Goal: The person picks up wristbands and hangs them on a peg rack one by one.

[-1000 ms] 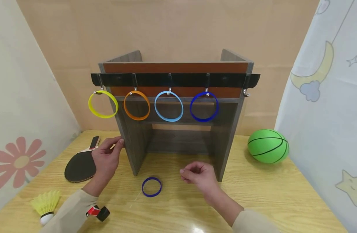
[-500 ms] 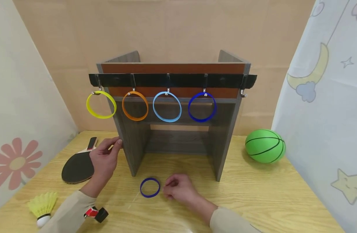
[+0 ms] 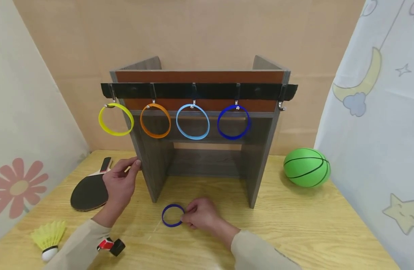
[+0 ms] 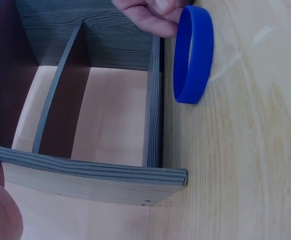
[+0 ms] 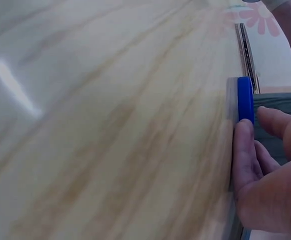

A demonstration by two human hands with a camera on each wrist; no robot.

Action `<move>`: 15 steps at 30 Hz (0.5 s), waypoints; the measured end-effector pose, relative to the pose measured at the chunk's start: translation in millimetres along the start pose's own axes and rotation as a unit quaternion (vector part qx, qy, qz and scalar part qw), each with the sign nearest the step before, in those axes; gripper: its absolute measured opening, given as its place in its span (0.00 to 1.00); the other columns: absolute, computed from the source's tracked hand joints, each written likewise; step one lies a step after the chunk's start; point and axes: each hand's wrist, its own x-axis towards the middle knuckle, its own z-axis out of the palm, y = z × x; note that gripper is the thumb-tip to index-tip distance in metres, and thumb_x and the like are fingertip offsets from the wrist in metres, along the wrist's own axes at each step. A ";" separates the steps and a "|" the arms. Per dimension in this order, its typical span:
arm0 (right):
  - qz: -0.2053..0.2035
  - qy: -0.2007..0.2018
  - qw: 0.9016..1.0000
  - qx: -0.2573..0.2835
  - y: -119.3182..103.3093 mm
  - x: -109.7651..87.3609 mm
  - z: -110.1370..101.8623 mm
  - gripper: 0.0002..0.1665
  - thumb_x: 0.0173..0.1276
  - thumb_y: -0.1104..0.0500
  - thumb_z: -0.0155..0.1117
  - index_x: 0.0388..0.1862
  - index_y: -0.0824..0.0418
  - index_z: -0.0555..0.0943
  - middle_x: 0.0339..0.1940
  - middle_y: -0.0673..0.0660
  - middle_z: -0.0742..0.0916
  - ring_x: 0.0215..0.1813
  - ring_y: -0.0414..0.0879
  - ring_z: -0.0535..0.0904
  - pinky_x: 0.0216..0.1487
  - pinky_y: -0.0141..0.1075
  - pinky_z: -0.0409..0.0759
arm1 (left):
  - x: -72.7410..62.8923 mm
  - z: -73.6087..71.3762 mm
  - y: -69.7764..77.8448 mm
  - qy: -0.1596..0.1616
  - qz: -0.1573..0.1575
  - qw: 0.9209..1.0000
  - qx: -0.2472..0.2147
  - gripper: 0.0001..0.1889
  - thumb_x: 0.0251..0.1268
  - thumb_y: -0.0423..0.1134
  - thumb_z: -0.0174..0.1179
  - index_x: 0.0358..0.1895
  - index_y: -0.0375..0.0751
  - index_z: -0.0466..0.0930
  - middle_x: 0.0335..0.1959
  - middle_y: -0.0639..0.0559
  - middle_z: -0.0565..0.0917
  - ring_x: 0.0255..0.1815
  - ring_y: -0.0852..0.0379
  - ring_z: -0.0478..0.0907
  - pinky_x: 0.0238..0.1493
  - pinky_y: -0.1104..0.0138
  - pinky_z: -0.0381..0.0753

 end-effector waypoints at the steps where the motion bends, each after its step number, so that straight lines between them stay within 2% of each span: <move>1: 0.001 -0.003 1.000 -0.010 -1.4 0.6 1.2 0.14 0.56 0.67 0.71 0.37 0.72 0.78 0.24 0.59 0.82 0.25 0.47 0.80 0.26 0.36 0.82 | 1.0 0.7 3.7 0.000 0.000 1.000 0.000 0.05 0.53 0.11 0.56 0.34 0.13 0.77 0.26 0.31 0.79 0.30 0.60 0.80 0.39 0.70 0.82; 4: 0.005 -0.005 0.999 -0.036 -4.6 2.3 4.4 0.10 0.56 0.66 0.71 0.32 0.70 0.79 0.21 0.58 0.82 0.22 0.45 0.78 0.23 0.34 0.80 | 3.2 2.8 14.0 0.000 -0.001 1.000 0.009 0.05 0.53 0.10 0.55 0.33 0.12 0.77 0.26 0.31 0.79 0.30 0.60 0.80 0.40 0.70 0.82; 7: 0.015 0.000 0.999 -0.051 -6.2 4.0 6.2 0.08 0.58 0.66 0.70 0.30 0.69 0.79 0.20 0.59 0.83 0.20 0.44 0.77 0.21 0.33 0.79 | 3.3 3.6 15.8 -0.001 -0.004 1.000 0.004 0.05 0.53 0.10 0.55 0.33 0.12 0.77 0.26 0.31 0.79 0.30 0.60 0.80 0.40 0.70 0.82; 15: 0.018 0.013 0.997 -0.076 -6.9 5.3 7.1 0.08 0.59 0.66 0.70 0.28 0.67 0.78 0.19 0.58 0.82 0.20 0.44 0.78 0.21 0.34 0.80 | -1.7 -1.4 -7.4 0.007 -0.001 1.000 -0.016 0.05 0.54 0.13 0.57 0.35 0.14 0.78 0.27 0.32 0.80 0.31 0.60 0.80 0.39 0.71 0.82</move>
